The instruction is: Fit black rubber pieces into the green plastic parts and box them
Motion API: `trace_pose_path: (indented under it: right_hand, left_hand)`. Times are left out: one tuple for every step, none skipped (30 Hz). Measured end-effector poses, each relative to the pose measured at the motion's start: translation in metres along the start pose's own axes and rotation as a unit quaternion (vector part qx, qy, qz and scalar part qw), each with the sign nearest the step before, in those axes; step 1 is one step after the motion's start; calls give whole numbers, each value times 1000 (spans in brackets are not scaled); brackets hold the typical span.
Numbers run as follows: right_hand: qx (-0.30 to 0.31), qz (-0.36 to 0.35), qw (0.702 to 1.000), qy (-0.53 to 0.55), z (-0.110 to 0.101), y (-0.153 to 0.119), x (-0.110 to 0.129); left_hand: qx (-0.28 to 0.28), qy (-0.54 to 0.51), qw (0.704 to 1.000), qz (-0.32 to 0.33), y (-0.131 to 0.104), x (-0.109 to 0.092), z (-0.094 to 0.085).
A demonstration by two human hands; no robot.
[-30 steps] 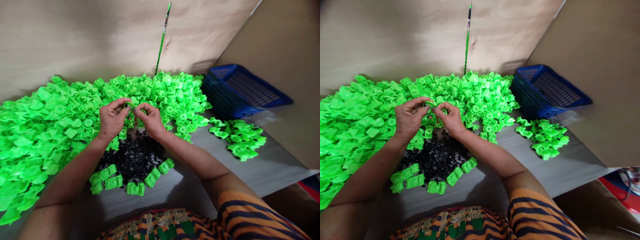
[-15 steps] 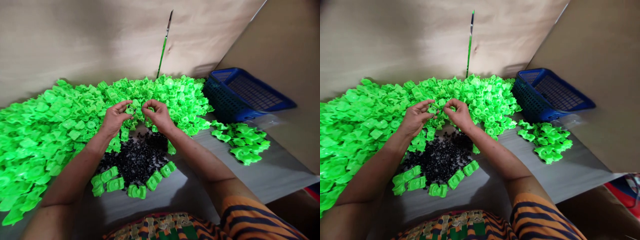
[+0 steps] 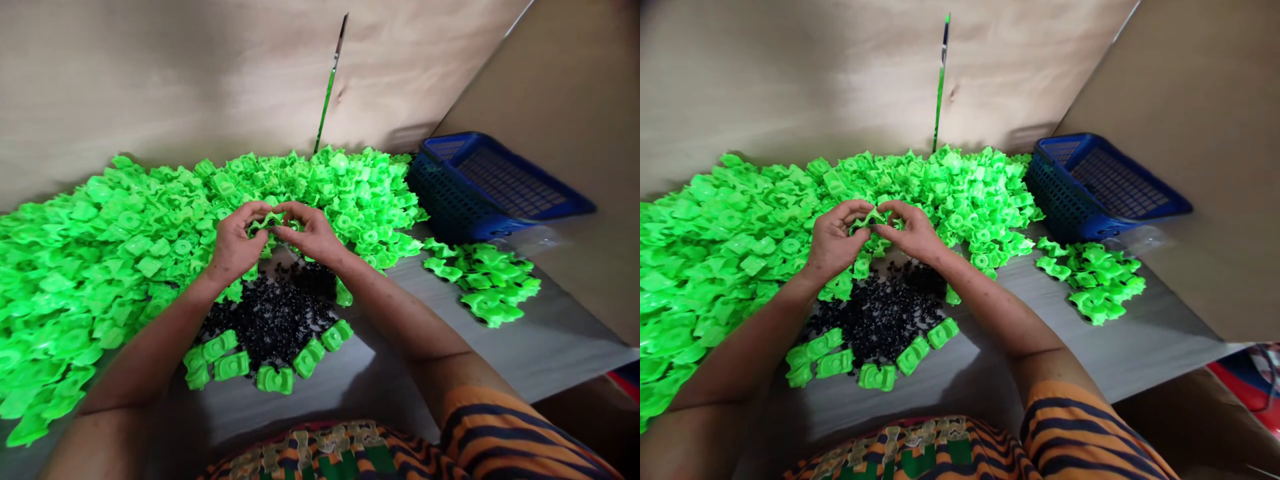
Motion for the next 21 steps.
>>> trace_pose_path:
  right_hand:
    - [4,-4,1000,7,0,1,0]
    - [7,-9,1000,13,-1,1,0]
    - [10,-13,1000,19,-1,1,0]
    - [14,-15,999,24,-1,1,1]
    - [21,-15,999,29,-1,1,2]
    - [29,-15,999,34,-1,1,3]
    - [37,-14,998,38,-1,1,5]
    - [44,-14,998,43,-2,1,6]
    - [50,-14,998,47,-2,1,8]
    - [55,-15,997,52,-2,0,9]
    - [57,-17,997,55,-3,0,10]
    - [56,-19,997,58,-3,0,11]
    - [54,-21,997,59,-3,0,11]
    - [50,-22,997,61,-4,0,12]
    - [45,-22,997,61,-4,-1,12]
    - [40,-22,997,62,-4,-1,12]
    - [37,-21,997,63,-3,-1,12]
    - [34,-20,997,64,-3,-1,12]
    - [31,-20,997,65,-3,-2,12]
    - [28,-22,997,64,-3,-2,12]
    - [24,-27,998,61,-3,-2,13]
  left_hand:
    - [4,6,1000,1,0,-1,0]
    - [7,16,1000,3,0,-2,0]
    - [10,26,1000,5,0,-4,-1]
    - [12,37,999,7,0,-5,-1]
    - [14,46,999,10,0,-6,-1]
    - [15,55,998,14,0,-7,-1]
    - [14,61,998,18,-1,-9,-2]
    - [12,66,998,22,-1,-10,-2]
    - [9,70,997,26,-1,-11,-2]
    - [7,73,997,30,-2,-12,-2]
    - [4,73,997,36,-2,-12,-2]
    - [2,72,997,43,-2,-13,-2]
    - [0,69,996,50,-3,-13,-2]
    - [-1,65,996,55,-3,-13,-2]
    - [0,63,996,58,-3,-13,-2]
    - [2,63,996,57,-3,-13,-2]
    - [5,64,996,53,-3,-13,-2]
    - [7,66,997,49,-3,-13,-2]
    - [8,66,997,45,-3,-13,-2]
    - [9,67,997,42,-4,-14,-2]
    - [9,66,997,40,-4,-15,-2]
Point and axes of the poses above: each hand's wrist, its own y-axis towards the middle knuckle, its own z-axis out of the palm, x = y × z, the point moved 3 cm from there along y, towards the middle knuckle, and after that the axes turned 3 degrees about y, right-handed, at the moved point
